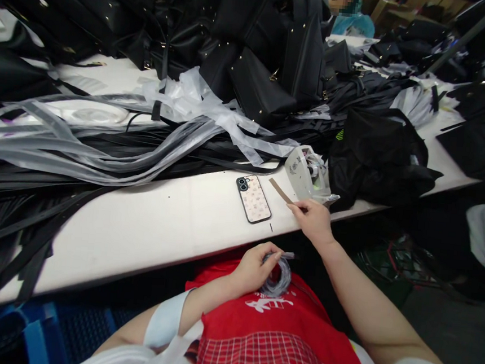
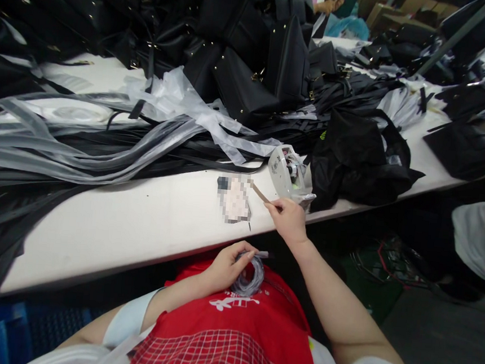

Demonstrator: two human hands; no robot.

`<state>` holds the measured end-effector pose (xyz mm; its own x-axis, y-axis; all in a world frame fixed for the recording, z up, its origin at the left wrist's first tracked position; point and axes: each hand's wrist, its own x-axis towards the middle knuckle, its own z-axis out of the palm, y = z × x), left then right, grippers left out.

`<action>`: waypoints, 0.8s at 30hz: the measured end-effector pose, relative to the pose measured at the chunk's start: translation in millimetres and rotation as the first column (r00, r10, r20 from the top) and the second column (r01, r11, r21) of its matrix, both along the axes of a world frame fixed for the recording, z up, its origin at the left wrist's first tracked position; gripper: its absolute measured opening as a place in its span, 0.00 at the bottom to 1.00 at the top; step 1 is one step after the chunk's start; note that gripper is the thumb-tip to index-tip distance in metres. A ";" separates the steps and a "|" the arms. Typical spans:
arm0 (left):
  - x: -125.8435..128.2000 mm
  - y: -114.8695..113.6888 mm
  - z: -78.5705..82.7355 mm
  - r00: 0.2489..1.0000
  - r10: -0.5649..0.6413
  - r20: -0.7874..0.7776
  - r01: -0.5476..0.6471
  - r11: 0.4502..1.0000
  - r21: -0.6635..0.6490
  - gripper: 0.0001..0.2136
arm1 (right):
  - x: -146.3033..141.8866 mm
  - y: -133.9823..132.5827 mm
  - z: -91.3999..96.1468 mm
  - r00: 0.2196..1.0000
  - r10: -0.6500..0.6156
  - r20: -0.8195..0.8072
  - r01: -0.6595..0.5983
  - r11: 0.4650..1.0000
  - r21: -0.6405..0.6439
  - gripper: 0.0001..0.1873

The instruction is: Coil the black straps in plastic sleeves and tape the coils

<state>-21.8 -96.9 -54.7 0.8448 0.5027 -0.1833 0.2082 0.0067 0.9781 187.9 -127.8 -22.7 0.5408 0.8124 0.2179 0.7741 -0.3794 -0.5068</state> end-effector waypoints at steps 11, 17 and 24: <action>-1.6 6.5 -8.5 0.999 -0.031 0.007 0.032 0.958 -0.285 0.20 | -17.0 -92.8 74.0 0.594 0.174 -0.785 -0.265 0.964 0.013 0.28; -1.6 5.4 -9.9 0.999 -0.035 -0.005 0.028 0.884 -0.467 0.23 | -42.0 -119.5 73.5 0.263 0.192 -0.945 -0.316 0.943 0.104 0.19; -4.7 4.9 -10.3 1.000 -0.025 0.007 0.025 0.854 -0.520 0.24 | -71.7 -110.8 33.9 0.869 0.283 -0.406 -0.263 0.959 0.105 0.11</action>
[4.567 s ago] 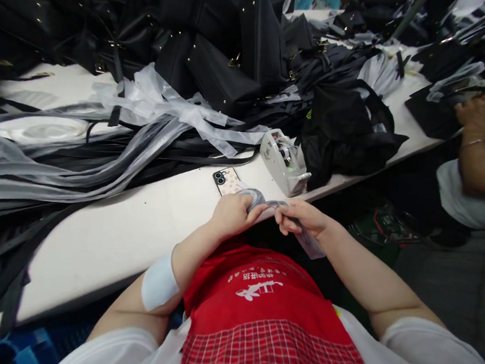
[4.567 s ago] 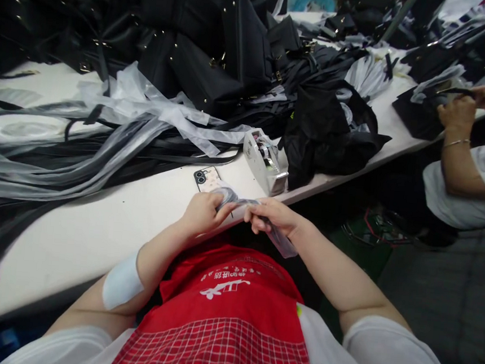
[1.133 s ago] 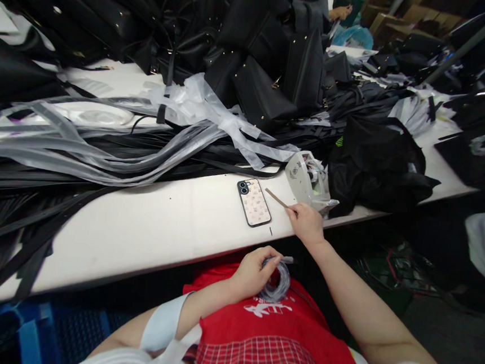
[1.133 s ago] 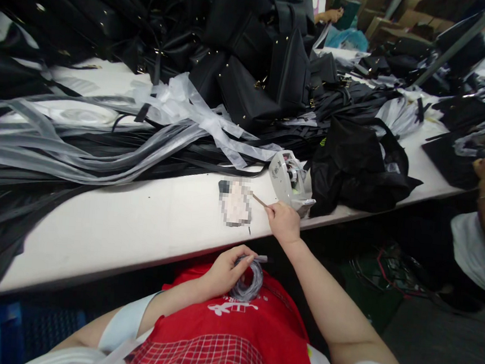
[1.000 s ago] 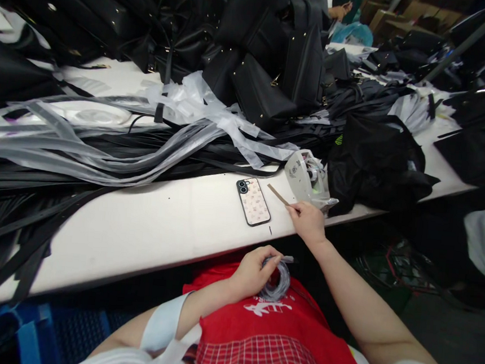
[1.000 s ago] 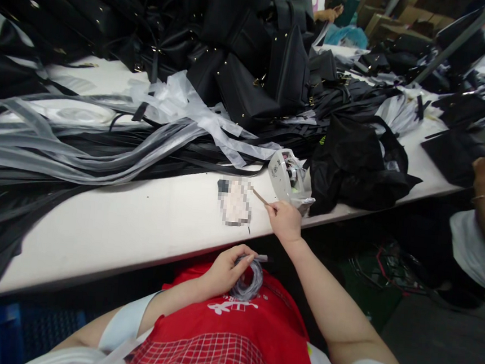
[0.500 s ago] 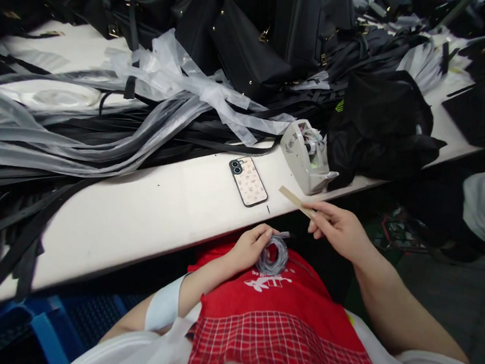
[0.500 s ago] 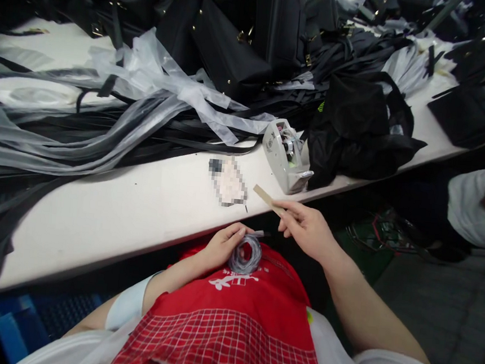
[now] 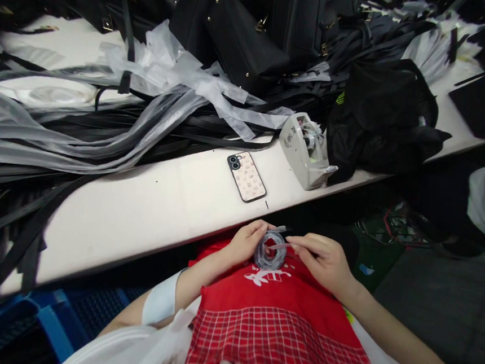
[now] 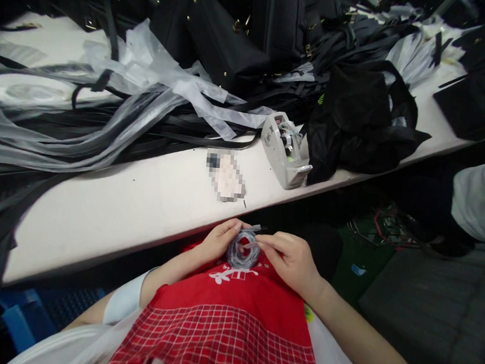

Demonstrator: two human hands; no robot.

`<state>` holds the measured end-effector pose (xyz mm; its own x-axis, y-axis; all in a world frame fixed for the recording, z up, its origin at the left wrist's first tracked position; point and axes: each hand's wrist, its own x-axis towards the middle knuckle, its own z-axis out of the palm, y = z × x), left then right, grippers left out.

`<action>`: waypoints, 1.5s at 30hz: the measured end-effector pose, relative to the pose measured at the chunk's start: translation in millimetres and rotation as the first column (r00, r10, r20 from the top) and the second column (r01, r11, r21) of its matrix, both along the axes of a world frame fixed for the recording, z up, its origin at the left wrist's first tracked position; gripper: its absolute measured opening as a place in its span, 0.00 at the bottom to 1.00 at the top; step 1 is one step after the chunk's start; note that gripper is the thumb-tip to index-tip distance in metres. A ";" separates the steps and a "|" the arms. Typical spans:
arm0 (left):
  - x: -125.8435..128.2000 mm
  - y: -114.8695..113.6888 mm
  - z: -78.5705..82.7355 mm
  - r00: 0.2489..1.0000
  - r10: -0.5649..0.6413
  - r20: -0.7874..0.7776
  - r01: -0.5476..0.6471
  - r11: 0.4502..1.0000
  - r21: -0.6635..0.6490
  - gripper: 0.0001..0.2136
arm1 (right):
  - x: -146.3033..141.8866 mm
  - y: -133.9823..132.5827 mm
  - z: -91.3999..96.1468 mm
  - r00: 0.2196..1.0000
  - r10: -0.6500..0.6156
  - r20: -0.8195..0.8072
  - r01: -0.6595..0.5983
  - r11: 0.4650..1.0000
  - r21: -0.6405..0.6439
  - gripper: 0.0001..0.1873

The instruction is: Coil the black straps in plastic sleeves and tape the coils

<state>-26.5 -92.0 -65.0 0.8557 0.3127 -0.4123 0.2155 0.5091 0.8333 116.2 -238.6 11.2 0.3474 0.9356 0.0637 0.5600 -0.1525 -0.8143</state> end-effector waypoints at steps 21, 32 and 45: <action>2.4 2.8 5.0 1.000 -0.002 0.013 -0.004 0.918 0.396 0.15 | -15.3 22.1 -37.6 0.857 0.108 0.505 -0.115 0.993 -0.016 0.10; 0.1 1.3 6.9 1.000 -0.019 0.023 0.008 0.916 0.400 0.14 | -9.8 18.1 -23.6 0.980 0.055 0.191 -0.054 0.998 -0.011 0.07; -0.5 -2.5 12.4 0.999 -0.005 0.033 -0.010 0.908 0.419 0.13 | -16.2 5.2 -3.6 0.757 -0.055 -0.651 -0.058 0.987 -0.152 0.20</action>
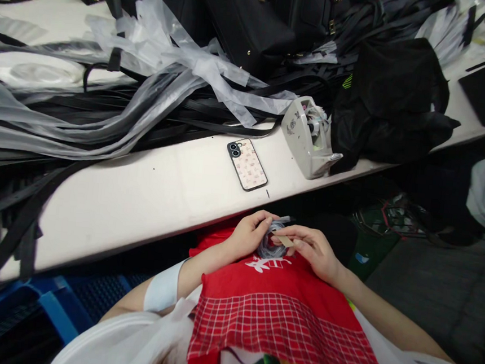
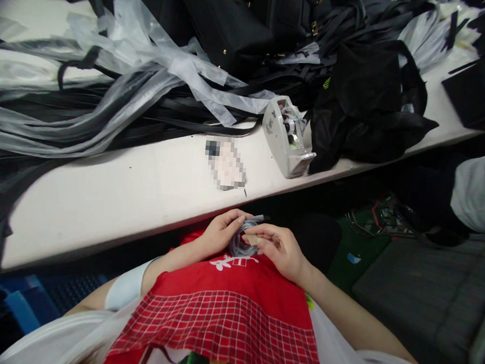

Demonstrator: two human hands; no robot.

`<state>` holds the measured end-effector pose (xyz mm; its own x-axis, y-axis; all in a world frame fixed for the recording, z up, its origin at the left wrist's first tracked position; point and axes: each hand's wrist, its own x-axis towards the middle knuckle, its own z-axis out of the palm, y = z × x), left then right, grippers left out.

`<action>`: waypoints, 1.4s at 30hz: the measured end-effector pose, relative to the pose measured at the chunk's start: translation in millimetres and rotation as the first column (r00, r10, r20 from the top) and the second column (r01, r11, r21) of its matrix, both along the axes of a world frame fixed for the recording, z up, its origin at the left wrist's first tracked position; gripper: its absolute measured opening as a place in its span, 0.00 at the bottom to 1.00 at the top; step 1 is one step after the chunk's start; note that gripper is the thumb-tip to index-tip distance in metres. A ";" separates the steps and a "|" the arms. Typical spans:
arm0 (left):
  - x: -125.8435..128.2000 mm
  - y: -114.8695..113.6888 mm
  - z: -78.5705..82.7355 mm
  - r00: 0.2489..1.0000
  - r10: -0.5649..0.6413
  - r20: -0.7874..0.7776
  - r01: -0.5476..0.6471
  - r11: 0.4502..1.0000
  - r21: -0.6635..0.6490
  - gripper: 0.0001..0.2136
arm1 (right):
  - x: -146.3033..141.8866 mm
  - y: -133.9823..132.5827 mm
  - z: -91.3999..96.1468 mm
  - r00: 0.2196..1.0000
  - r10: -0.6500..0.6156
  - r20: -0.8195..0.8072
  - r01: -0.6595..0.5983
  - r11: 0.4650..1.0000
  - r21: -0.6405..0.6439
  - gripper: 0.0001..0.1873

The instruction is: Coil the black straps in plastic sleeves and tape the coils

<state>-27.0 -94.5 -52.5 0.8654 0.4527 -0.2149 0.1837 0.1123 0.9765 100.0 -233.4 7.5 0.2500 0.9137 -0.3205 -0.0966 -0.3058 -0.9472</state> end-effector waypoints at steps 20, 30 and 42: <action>0.8 -0.9 3.4 1.000 -0.028 0.004 0.028 0.996 0.083 0.14 | 7.6 -5.4 2.1 0.981 -0.056 -0.185 0.030 0.990 -0.141 0.20; 0.5 -2.6 4.0 0.999 -0.035 -0.002 0.036 0.993 0.112 0.14 | 8.8 -10.6 -3.0 0.916 -0.199 -0.349 0.112 0.961 -0.253 0.20; 3.0 -4.2 11.4 0.997 -0.045 -0.057 0.054 0.984 0.168 0.13 | 10.6 1.2 1.9 0.749 -0.326 0.577 0.264 0.945 0.191 0.09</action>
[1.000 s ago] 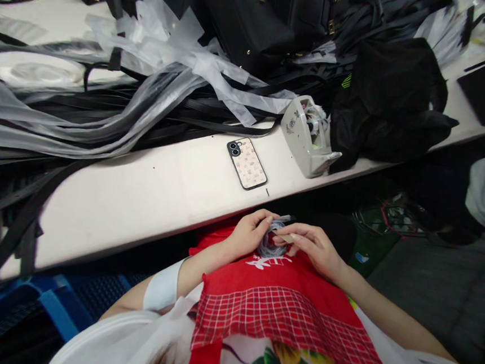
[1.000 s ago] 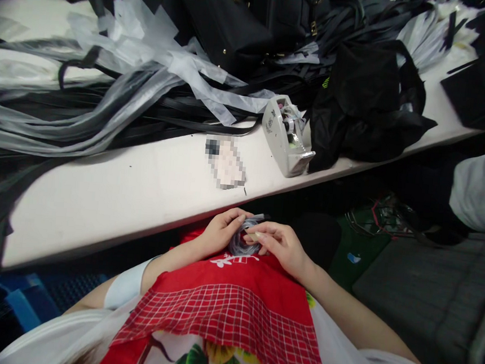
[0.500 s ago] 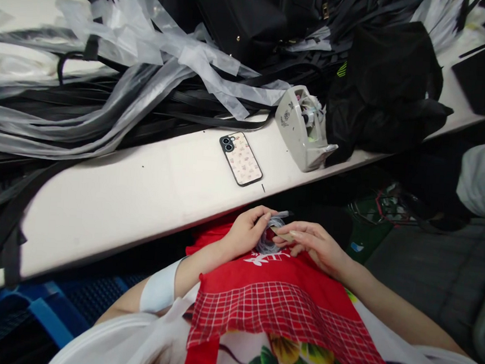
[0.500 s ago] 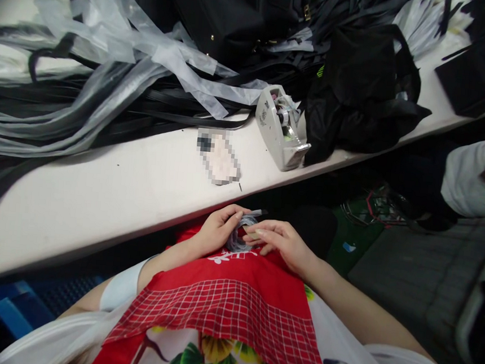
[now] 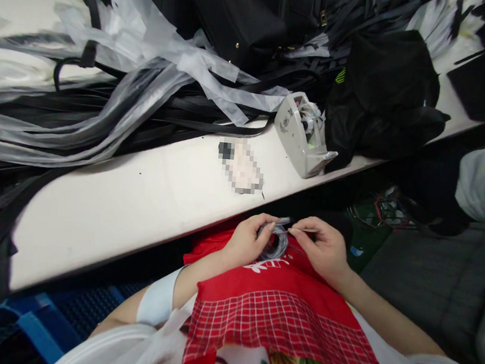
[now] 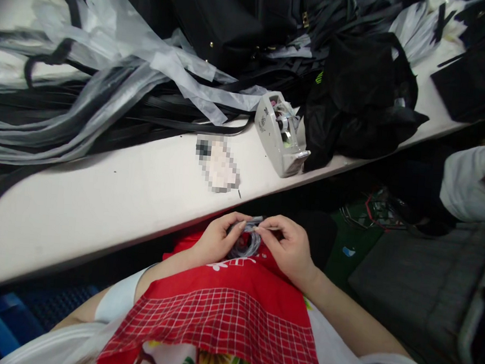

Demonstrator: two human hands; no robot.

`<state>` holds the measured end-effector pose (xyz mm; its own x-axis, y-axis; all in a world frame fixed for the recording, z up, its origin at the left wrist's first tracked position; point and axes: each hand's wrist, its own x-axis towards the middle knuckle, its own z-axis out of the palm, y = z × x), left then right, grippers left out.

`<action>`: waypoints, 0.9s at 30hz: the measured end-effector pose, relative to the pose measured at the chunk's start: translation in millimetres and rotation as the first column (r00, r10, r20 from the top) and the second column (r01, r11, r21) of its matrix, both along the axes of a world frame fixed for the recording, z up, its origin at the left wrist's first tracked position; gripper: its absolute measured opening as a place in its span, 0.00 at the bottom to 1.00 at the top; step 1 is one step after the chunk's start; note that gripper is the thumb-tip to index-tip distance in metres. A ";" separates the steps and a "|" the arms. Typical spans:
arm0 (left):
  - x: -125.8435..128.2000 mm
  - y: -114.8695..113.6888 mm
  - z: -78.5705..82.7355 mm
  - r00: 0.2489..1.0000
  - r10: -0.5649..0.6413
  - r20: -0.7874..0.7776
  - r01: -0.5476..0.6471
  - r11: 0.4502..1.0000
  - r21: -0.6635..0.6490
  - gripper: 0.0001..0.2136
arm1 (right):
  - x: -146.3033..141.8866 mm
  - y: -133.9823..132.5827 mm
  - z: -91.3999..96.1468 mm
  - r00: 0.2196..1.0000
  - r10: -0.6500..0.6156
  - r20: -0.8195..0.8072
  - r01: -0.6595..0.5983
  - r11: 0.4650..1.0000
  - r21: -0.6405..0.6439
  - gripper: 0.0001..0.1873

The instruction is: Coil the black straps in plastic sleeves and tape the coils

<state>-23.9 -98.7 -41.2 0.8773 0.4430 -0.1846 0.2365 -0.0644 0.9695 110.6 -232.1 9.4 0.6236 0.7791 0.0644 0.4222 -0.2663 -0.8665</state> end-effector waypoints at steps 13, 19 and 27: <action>4.1 2.9 5.2 0.999 -0.005 0.047 0.007 0.998 -0.056 0.13 | 56.4 55.1 -6.0 0.922 -0.181 0.342 0.089 0.959 0.267 0.07; 1.5 4.3 2.8 0.999 -0.007 0.047 0.012 0.994 -0.109 0.15 | 38.4 51.0 -11.5 0.976 -0.170 0.135 0.139 0.967 0.213 0.10; 4.2 3.5 -1.7 0.996 -0.033 0.077 0.040 0.995 -0.093 0.15 | 35.5 49.7 -8.5 0.954 -0.209 -0.216 0.236 0.966 0.109 0.17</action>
<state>-19.7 -95.2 -42.8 0.9056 0.3941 -0.1571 0.1619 0.0211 0.9866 146.1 -182.4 1.0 0.7908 0.6119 0.0131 0.1790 -0.2108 -0.9610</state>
